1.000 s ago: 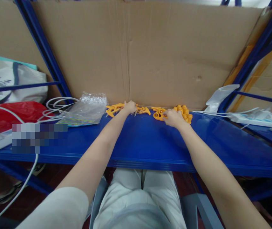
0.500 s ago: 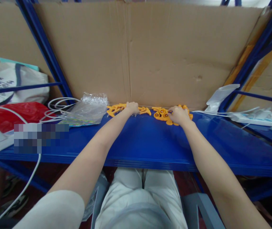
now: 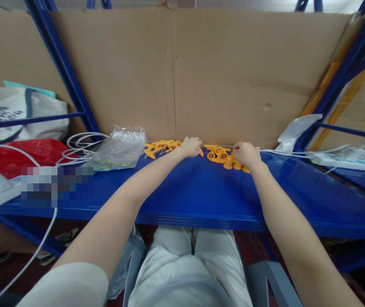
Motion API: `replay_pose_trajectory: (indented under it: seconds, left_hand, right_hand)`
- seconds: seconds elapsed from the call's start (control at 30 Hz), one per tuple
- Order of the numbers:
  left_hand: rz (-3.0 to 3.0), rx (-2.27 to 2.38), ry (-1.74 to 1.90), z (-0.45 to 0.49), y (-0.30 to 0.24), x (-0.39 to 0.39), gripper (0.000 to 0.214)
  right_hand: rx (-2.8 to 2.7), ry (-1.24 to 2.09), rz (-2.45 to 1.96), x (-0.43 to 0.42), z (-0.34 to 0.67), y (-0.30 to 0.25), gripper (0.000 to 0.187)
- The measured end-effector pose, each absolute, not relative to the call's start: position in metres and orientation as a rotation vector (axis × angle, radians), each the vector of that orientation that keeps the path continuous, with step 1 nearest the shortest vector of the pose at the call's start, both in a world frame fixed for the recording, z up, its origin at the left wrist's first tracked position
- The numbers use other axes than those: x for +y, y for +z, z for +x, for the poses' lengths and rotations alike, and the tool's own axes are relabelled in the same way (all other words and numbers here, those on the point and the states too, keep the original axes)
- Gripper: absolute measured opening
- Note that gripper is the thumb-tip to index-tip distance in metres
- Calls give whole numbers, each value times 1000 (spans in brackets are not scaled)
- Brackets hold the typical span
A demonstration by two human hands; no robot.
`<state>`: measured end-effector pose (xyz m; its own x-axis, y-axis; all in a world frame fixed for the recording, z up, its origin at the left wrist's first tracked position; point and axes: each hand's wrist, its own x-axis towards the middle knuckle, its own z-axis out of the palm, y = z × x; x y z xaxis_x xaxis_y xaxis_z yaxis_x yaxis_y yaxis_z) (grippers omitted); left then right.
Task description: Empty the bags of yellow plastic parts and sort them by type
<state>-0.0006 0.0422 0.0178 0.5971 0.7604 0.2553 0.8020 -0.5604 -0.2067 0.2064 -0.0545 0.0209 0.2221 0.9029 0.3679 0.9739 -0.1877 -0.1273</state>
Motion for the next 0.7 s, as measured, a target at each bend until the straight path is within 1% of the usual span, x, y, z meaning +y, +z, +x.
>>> replay_pose_trajectory:
  seconds: [0.13,0.23,0.3,0.37,0.53,0.7]
  left_hand:
    - [-2718,-974,-249,26,8,31,54]
    - [-2752,-939,-260,42,2,31,64]
    - [-2749,-973,-257,49,-1,33,67]
    - [-2737,-1011,-228,54,-3,35,63]
    - [-2696,-1057,-137,63,-4,38,41]
    - [-2674,-1109,-173,74,-6,39,33]
  right_hand:
    - [-1770,-266,-2160,-54,205,21,36]
    - [-1781,-263,-2145,-54,205,21,36]
    - [-1784,-266,-2144,-53,205,21,37]
    - [-1784,-269,-2150,-53,204,20,37]
    - [-1797,-303,-2149,-53,201,18,36]
    - [-1804,-293,-2165,-53,196,17,35]
